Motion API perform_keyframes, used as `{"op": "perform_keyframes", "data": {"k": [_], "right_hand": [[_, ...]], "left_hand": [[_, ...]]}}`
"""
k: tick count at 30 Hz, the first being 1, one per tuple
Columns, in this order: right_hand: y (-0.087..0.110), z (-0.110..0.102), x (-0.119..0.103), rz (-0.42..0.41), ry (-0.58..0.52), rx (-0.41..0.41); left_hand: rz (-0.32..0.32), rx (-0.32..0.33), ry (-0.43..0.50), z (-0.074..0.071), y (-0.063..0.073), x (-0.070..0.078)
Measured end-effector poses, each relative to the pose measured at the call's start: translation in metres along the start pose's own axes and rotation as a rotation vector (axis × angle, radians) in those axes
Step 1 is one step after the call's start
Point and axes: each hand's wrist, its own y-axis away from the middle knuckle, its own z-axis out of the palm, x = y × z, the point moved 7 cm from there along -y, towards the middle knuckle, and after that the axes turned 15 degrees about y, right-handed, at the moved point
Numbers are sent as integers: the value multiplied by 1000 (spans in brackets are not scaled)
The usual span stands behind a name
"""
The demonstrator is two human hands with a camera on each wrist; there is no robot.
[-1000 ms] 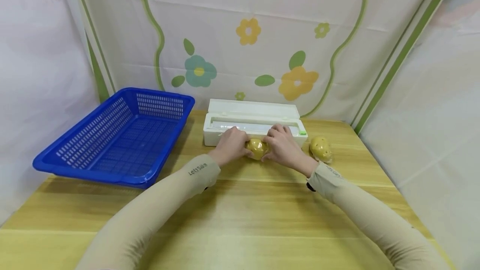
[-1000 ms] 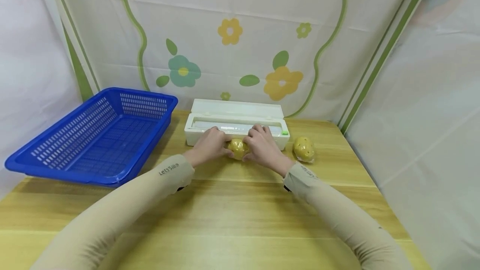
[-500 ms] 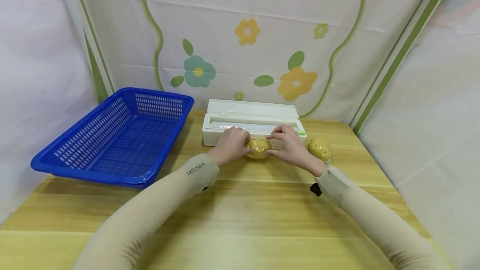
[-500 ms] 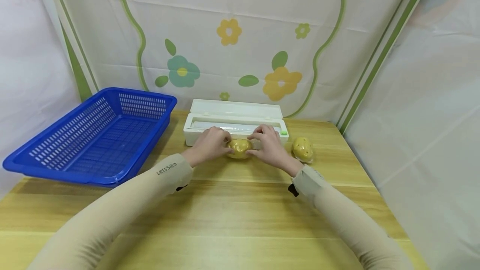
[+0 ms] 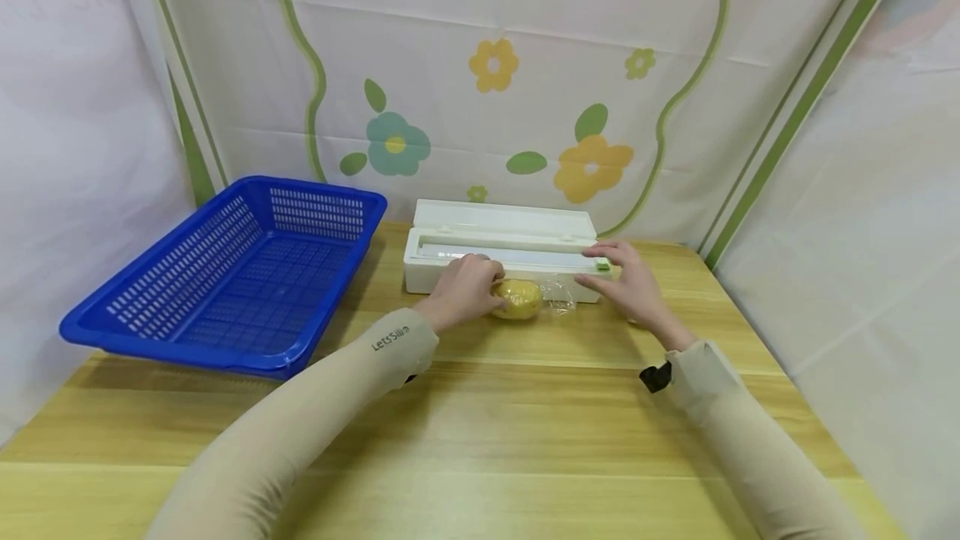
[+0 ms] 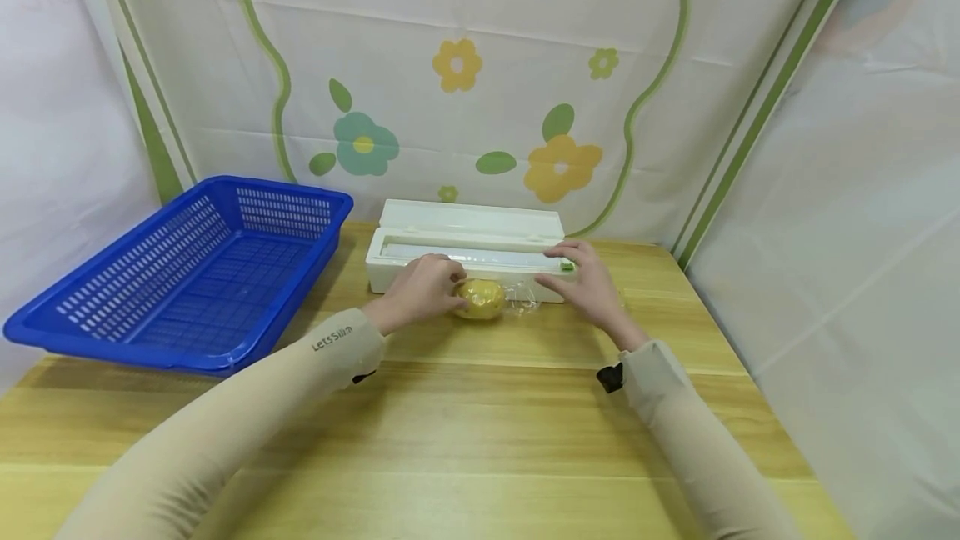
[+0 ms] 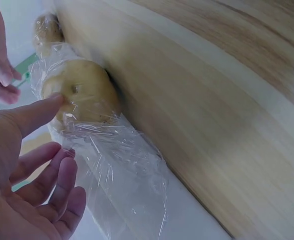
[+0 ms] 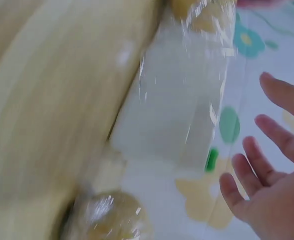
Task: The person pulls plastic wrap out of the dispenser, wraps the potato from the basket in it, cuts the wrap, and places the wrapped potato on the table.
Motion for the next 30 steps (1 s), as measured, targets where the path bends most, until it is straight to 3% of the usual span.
{"op": "perform_keyframes", "data": {"k": [4, 8, 11, 15, 18, 25, 30], "right_hand": [[1, -10, 21, 44, -49, -34], [-1, -13, 46, 138, -204, -96], [-2, -10, 61, 206, -292, -157], [0, -4, 75, 271, -290, -216], [1, 1, 80, 284, -263, -217], [0, 1, 72, 248, -211, -173], [-1, 1, 66, 267, -186, -171]], "left_hand": [[-12, 6, 60, -2, -2, 1], [-18, 34, 166, -5, -6, 3], [25, 64, 267, -7, -10, 8], [55, 81, 425, -7, -17, 17], [14, 64, 512, -3, -22, 22], [-41, 34, 561, 8, -40, 30], [-53, 18, 524, 20, -57, 35]]}}
